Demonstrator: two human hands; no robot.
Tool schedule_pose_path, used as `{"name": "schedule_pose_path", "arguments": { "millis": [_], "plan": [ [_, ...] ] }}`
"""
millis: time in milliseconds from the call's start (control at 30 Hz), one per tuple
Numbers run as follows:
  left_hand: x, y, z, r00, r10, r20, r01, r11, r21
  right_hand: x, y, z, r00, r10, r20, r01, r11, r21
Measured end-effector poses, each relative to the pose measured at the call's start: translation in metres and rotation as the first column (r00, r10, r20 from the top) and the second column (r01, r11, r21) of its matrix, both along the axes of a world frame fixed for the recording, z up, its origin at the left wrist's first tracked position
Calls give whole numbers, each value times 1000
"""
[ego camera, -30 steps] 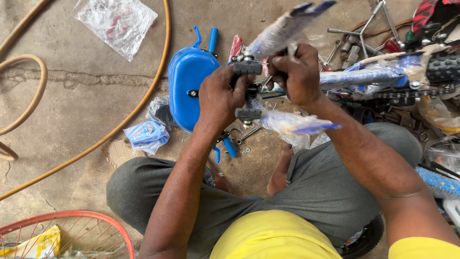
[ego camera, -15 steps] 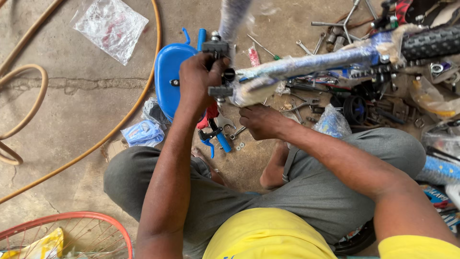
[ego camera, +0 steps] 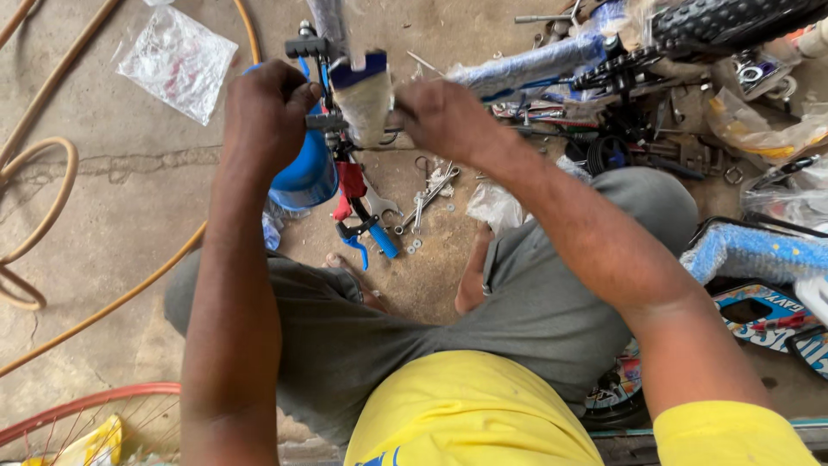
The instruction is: The person sits on the floor and uses a wrench to tighten bolts on the bicycle handlebar stem. They then remove plastic wrapping from the handlebar and adjust the brake cable.
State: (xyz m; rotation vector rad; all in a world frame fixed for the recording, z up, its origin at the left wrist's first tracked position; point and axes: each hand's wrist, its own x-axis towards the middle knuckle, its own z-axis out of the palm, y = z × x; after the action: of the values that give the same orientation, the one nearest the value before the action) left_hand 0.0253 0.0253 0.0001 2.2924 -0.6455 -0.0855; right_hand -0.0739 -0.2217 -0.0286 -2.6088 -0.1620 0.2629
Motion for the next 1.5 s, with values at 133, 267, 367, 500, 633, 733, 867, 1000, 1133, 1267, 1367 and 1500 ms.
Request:
{"name": "schedule_pose_path", "arguments": {
  "millis": [133, 267, 367, 500, 633, 733, 867, 1000, 1133, 1267, 1367, 1500],
  "plan": [
    [2, 2, -6, 991, 32, -133, -40, 997, -60, 28, 11, 8, 947, 97, 305, -152, 975, 164],
    [-1, -6, -23, 847, 128, -516, -325, 892, -313, 39, 20, 9, 983, 113, -144, -89, 982, 165],
    [0, -14, -35, 858, 47, -512, -245, 913, -326, 42, 10, 1, 986, 144, -81, -139, 988, 65],
    [-5, -26, -46, 905, 9, -425, -157, 935, -316, 42, -6, -24, 944, 246, 220, -227, 968, -108],
    [-3, -28, -46, 921, -1, -389, -113, 956, -270, 35, -4, -45, 828, 220, 516, -139, 972, -191],
    [2, -26, -41, 977, 15, -214, -77, 956, -285, 21, -5, -41, 816, 255, 519, -186, 966, -181],
    [14, -24, -36, 982, 96, -161, -143, 939, -312, 10, -20, -25, 832, 215, 512, -296, 952, 81],
    [15, -29, -35, 976, 47, -211, -132, 902, -410, 6, -11, -35, 951, -293, 101, 108, 621, 776],
    [10, -33, -36, 981, -54, -184, -45, 868, -495, 9, 23, -59, 847, -427, -317, 415, 158, 896],
    [5, -33, -38, 940, 11, -340, -202, 823, -530, -12, 26, -46, 817, -362, -449, 466, -45, 884],
    [7, -31, -40, 915, 59, -399, -303, 753, -584, -8, 23, -36, 823, -291, -489, 474, -125, 872],
    [6, -31, -40, 931, 40, -364, -246, 805, -540, 3, 28, -39, 828, -442, -346, 419, 78, 904]
  ]
}}
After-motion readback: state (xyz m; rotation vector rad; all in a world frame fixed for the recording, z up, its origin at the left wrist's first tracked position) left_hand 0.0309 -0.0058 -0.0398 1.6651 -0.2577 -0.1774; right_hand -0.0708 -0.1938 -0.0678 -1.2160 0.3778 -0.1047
